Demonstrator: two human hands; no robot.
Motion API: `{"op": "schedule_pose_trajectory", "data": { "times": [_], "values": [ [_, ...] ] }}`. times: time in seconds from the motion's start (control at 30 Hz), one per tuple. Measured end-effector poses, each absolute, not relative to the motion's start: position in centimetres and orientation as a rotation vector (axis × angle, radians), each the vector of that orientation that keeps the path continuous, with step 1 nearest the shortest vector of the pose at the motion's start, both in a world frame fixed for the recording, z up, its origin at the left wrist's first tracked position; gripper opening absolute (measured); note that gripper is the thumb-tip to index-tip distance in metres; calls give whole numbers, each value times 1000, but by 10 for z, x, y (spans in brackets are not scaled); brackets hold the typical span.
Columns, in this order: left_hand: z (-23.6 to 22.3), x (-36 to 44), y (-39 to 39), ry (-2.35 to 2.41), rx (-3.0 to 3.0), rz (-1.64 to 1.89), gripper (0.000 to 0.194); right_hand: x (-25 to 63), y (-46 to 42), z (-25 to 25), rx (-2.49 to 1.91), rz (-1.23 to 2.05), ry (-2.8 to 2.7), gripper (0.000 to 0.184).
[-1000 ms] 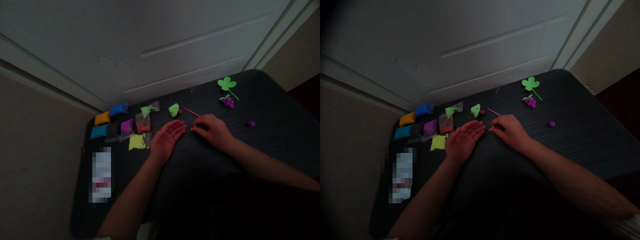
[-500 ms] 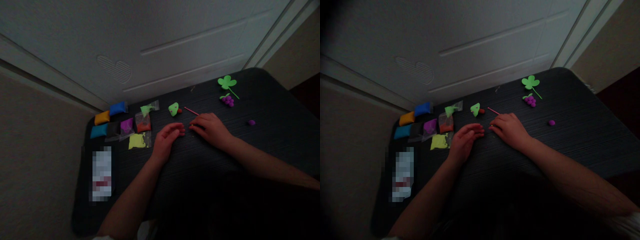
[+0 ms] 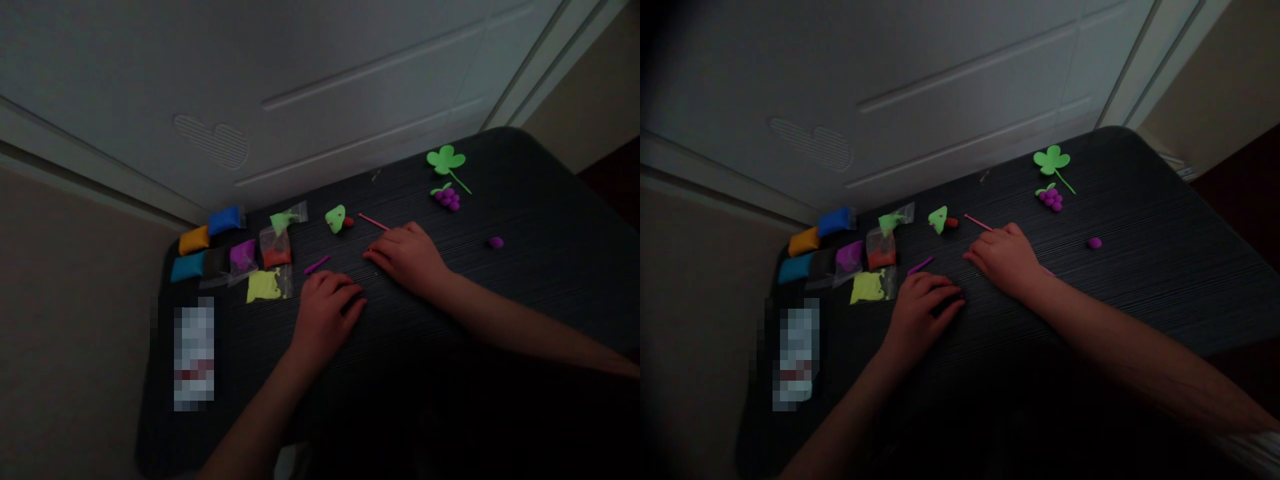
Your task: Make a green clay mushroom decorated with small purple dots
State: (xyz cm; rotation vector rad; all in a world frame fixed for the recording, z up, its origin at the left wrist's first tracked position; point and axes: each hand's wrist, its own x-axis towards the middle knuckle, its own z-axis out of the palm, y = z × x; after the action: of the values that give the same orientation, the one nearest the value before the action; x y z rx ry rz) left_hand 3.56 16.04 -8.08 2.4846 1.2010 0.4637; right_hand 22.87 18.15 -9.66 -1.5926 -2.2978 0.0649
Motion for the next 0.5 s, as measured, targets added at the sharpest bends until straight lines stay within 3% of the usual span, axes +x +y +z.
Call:
{"op": "schedule_pose_trajectory", "data": {
  "times": [0.5],
  "values": [
    [-95, 34, 161, 1188, 2397, 490, 18, 245, 177, -80, -1522, 309, -2314, 23]
  ]
}}
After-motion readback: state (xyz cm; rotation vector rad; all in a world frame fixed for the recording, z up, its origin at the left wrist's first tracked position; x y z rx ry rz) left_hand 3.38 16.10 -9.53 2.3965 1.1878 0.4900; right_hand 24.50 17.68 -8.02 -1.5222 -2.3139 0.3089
